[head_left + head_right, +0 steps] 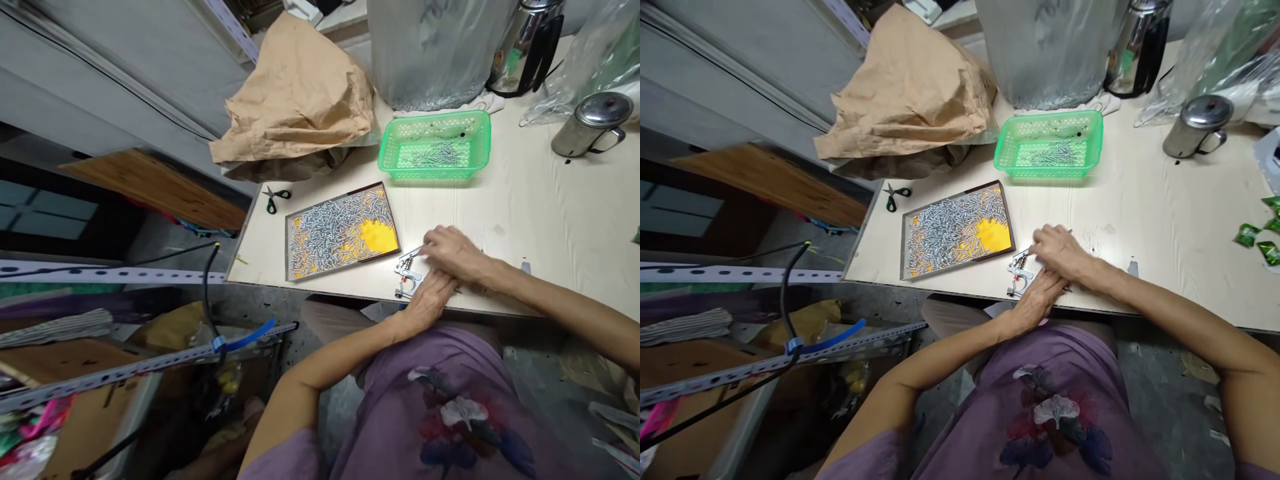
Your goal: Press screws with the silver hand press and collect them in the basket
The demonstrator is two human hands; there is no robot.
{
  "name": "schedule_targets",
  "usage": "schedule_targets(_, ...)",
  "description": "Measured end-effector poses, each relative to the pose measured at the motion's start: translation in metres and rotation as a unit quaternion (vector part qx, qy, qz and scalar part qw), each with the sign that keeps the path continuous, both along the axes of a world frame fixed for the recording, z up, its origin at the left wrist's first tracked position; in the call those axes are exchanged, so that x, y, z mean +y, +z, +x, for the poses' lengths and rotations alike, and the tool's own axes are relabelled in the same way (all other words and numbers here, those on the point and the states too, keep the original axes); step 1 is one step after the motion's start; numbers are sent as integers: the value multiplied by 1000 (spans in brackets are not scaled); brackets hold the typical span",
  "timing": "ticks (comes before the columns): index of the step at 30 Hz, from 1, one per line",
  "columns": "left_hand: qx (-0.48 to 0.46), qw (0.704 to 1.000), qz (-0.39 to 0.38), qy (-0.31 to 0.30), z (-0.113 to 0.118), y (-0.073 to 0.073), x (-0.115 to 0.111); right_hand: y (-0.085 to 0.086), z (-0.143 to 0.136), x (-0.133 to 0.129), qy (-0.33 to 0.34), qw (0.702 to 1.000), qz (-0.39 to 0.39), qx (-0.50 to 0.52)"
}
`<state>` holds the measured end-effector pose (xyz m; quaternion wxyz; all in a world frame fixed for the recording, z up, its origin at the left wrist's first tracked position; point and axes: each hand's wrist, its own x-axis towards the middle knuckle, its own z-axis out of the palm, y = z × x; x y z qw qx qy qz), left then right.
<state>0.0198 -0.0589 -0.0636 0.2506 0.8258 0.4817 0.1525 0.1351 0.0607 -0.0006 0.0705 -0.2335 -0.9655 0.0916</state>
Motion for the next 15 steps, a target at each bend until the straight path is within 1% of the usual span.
schedule_targets(1, 4, 1000, -22, 21, -3, -1, 3, 3, -10, -9, 58, 998, -7, -1)
schedule_targets(3, 25, 993, -57, 100, -18, -2, 11, 4, -31, -24, 138, 990, -6, -16)
schedule_targets(5, 43, 980, -66, 181, -41, 0, 19, 0, -48, -31, 177, 984, 8, -33)
schedule_targets(6, 42, 977, -63, 197, -54, 2, 22, -4, -55, -33, 191, 981, 14, -36)
schedule_targets(7, 38, 978, -59, 196, -65, 6, 23, -8, -61, -33, 204, 978, 20, -37)
schedule_targets(8, 35, 982, -52, 177, -74, 9, 22, -12, -66, -32, 215, 976, 24, -35)
schedule_targets(9, 38, 988, -39, 145, -79, 12, 20, -15, -69, -31, 226, 973, 27, -33)
schedule_targets(10, 48, 992, -25, 116, -81, 15, 17, -18, -72, -30, 234, 972, 28, -29)
schedule_targets(12, 75, 993, 0, 86, -75, 19, 9, -19, -73, -27, 227, 974, 20, -6)
schedule_targets(13, 87, 993, 9, 83, -71, 20, 5, -17, -71, -24, 214, 977, 10, 18)
schedule_targets(15, 97, 991, 17, 90, -68, 23, 2, -7, -64, -14, 166, 981, -21, 95)
